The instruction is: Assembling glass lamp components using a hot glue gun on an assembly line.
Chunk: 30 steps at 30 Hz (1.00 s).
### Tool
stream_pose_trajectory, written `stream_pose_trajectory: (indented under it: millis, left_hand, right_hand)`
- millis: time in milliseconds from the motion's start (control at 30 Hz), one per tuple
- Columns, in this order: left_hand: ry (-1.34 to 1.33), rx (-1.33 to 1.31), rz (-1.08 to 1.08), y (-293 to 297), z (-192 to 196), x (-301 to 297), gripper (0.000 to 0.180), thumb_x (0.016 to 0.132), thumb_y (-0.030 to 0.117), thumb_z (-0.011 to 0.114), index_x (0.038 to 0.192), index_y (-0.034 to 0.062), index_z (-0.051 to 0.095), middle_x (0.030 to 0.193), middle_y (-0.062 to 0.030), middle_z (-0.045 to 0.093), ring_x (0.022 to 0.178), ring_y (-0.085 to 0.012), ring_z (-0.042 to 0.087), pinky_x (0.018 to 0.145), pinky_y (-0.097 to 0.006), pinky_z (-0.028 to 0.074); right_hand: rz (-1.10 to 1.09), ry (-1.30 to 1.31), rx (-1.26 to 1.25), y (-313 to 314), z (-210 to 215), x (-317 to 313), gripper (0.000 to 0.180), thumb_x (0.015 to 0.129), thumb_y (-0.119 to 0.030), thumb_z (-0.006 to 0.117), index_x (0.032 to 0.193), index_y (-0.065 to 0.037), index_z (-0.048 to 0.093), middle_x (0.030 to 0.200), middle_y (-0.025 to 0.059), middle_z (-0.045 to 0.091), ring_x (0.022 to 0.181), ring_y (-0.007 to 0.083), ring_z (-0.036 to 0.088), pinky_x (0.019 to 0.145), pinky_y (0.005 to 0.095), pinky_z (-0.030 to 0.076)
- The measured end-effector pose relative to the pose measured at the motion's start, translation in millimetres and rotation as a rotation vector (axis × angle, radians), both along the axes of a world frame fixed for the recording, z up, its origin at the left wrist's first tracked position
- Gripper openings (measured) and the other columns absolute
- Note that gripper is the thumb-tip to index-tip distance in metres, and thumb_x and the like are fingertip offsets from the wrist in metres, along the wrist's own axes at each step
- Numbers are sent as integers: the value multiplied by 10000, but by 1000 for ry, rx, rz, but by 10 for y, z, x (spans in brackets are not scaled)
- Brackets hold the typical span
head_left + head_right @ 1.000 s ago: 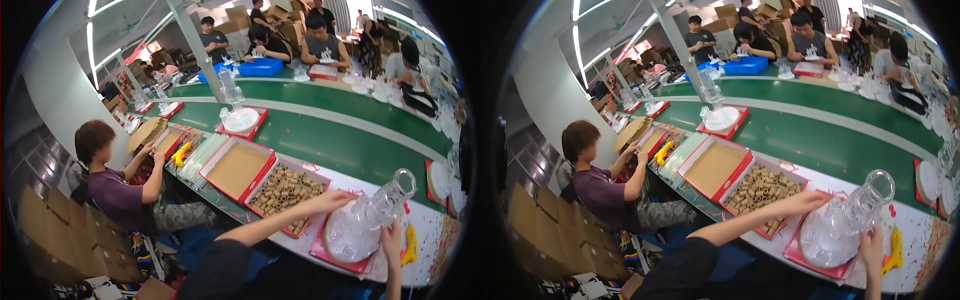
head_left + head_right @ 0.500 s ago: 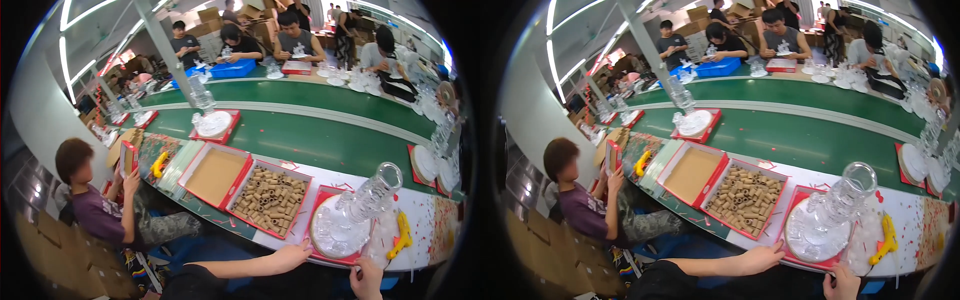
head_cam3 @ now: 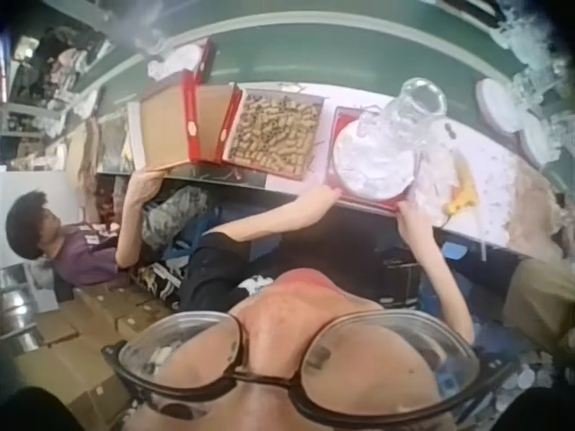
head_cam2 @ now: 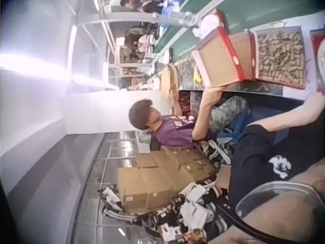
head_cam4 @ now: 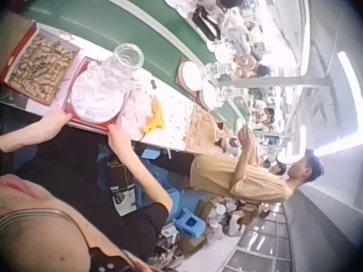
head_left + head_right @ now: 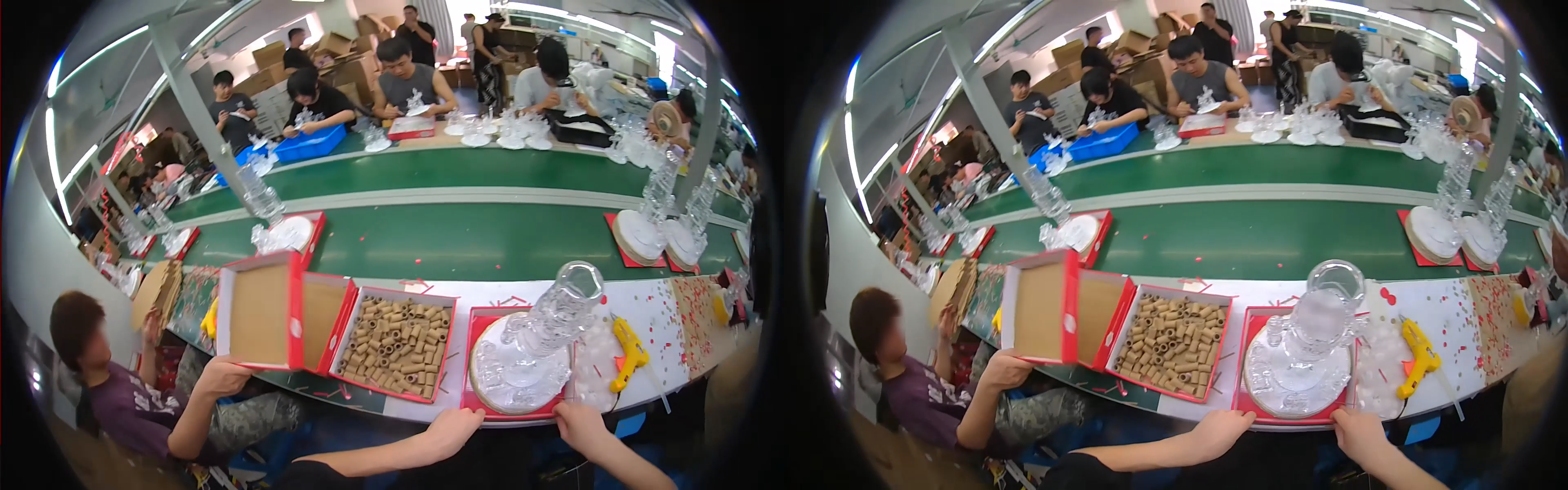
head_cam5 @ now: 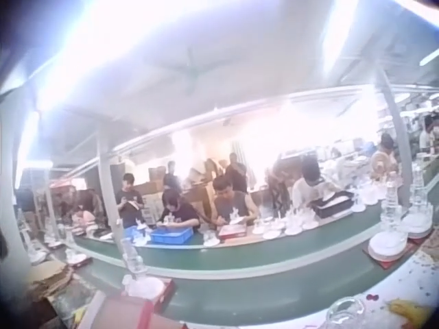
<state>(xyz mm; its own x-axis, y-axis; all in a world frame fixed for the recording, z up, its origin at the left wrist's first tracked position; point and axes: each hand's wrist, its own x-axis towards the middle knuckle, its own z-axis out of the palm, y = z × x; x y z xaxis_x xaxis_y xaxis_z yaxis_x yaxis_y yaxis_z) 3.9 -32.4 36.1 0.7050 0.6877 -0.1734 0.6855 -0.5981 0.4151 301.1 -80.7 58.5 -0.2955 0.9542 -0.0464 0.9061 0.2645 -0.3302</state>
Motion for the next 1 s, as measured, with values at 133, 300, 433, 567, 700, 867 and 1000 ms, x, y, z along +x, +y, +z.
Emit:
stream_pose_trajectory:
  millis: [133,300,433,567,700,867,1000]
  left_hand:
    - [-50,-22,25,5,-3,-47,219,844,56,484,1050,-15,509,802,-211,609,790,-382,634,660,-460,518]
    - [-321,44,141,-182,-266,-117,347,857,27,470,1198,-16,513,997,-230,636,879,-403,625,707,-451,512]
    - [-406,47,136,-161,-218,-32,350,863,37,500,1208,-18,522,1071,-228,632,901,-405,622,735,-433,521]
    - [-749,-119,223,-215,-360,-44,345,873,44,564,1213,-11,539,999,-166,674,842,-334,668,765,-402,531]
    - [-1208,-414,808,-689,-133,-345,259,934,100,547,1186,41,570,832,-49,608,683,-94,544,579,-219,444]
    - [-1199,-890,777,-598,-279,-516,372,949,261,530,1244,35,519,974,-60,602,814,-120,559,682,-256,463]
    - [-1264,-976,697,-520,-236,-532,419,942,301,523,1269,41,490,1027,-70,576,867,-136,543,727,-275,449]
  right_hand:
    - [-329,364,-70,288,714,37,154,769,-116,671,898,-33,683,705,100,677,620,191,664,586,282,503]
    - [-58,647,534,976,1517,-409,458,714,-115,710,1134,3,572,1072,124,630,990,207,610,845,291,468]
    - [51,835,593,1270,1548,-680,530,679,-177,771,1136,-2,568,1079,114,634,988,197,608,856,317,477]
    - [56,793,301,1038,1488,-684,495,629,-151,851,1036,-7,610,950,94,666,878,176,638,794,302,506]
    - [98,1024,521,180,1625,-428,526,608,-153,875,1036,3,613,992,133,669,923,190,645,817,320,519]
    - [103,1207,411,-272,1933,-574,578,625,-222,869,1089,-16,591,1025,133,653,944,213,644,818,324,517]
    - [240,1170,265,-488,1992,-705,535,700,-168,816,1120,-21,518,1079,190,625,998,278,632,862,384,515]
